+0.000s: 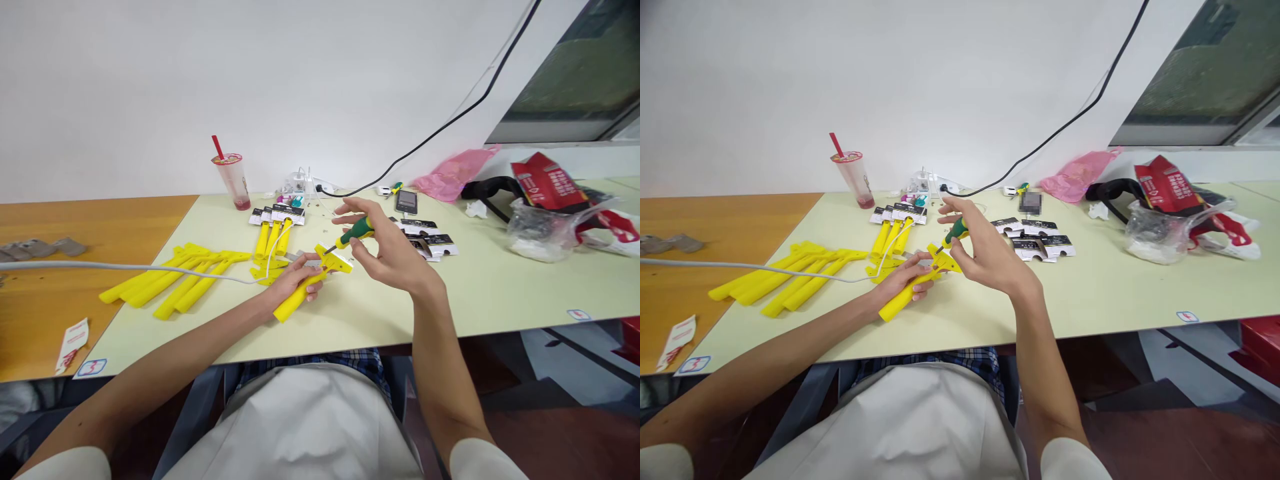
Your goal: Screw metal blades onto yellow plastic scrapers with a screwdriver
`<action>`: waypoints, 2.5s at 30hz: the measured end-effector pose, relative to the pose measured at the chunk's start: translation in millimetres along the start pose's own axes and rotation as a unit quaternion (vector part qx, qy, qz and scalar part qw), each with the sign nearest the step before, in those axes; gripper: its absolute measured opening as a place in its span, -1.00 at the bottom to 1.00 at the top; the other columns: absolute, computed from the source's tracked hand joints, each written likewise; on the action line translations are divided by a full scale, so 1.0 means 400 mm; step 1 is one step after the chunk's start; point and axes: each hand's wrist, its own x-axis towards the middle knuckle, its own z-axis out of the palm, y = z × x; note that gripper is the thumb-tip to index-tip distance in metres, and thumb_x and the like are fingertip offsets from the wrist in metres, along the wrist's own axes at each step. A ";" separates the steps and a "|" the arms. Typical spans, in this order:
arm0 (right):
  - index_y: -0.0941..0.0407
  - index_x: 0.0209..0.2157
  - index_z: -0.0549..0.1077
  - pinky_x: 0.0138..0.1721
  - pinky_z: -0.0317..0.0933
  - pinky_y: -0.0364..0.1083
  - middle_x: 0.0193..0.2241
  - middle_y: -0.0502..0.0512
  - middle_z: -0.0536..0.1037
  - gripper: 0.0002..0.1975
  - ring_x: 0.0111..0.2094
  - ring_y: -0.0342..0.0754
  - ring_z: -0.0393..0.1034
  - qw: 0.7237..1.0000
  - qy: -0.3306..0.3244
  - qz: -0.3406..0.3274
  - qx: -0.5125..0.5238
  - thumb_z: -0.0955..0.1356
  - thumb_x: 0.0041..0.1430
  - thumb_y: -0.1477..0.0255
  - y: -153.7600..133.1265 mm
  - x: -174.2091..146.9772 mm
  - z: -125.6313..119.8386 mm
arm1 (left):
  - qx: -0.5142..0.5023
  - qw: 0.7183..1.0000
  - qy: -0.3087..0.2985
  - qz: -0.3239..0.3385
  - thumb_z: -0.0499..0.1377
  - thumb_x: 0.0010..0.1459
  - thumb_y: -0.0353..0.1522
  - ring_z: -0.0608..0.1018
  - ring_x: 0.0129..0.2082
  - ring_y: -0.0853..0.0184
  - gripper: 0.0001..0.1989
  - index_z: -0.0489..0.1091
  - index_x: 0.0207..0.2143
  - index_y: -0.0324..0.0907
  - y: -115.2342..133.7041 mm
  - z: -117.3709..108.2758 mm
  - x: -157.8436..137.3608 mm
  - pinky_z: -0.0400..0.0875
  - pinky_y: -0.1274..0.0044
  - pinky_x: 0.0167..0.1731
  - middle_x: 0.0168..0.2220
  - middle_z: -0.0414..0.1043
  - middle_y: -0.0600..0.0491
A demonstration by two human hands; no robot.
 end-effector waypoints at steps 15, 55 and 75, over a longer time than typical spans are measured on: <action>-0.17 0.50 0.25 0.09 0.59 0.07 0.23 0.17 0.55 -0.45 0.15 0.08 0.61 0.994 0.068 -0.032 0.075 0.33 0.59 0.22 0.039 0.024 0.044 | 0.019 1.000 -0.010 0.005 0.49 0.10 -0.33 0.39 -0.62 0.51 -0.47 0.30 0.01 -0.08 -0.004 0.005 -0.005 0.27 0.60 -0.61 -0.23 0.57 0.07; -0.16 0.48 0.36 0.05 0.63 0.07 0.15 0.17 0.64 -0.41 0.08 0.10 0.64 0.988 0.136 -0.004 0.075 0.39 0.52 0.09 0.096 0.030 0.076 | 0.003 1.000 -0.001 0.013 0.52 0.04 -0.33 0.39 -0.64 0.52 -0.40 0.23 -0.01 -0.06 -0.009 -0.001 0.006 0.21 0.60 -0.60 -0.24 0.59 0.08; -0.18 0.48 0.37 0.12 0.62 0.13 0.24 0.13 0.63 -0.41 0.05 0.09 0.66 0.988 0.108 0.004 0.107 0.42 0.50 0.17 0.095 0.029 0.079 | -0.023 1.000 0.011 0.010 0.52 0.05 -0.38 0.40 -0.64 0.55 -0.43 0.27 -0.02 -0.07 -0.008 -0.007 0.009 0.24 0.62 -0.60 -0.18 0.60 0.07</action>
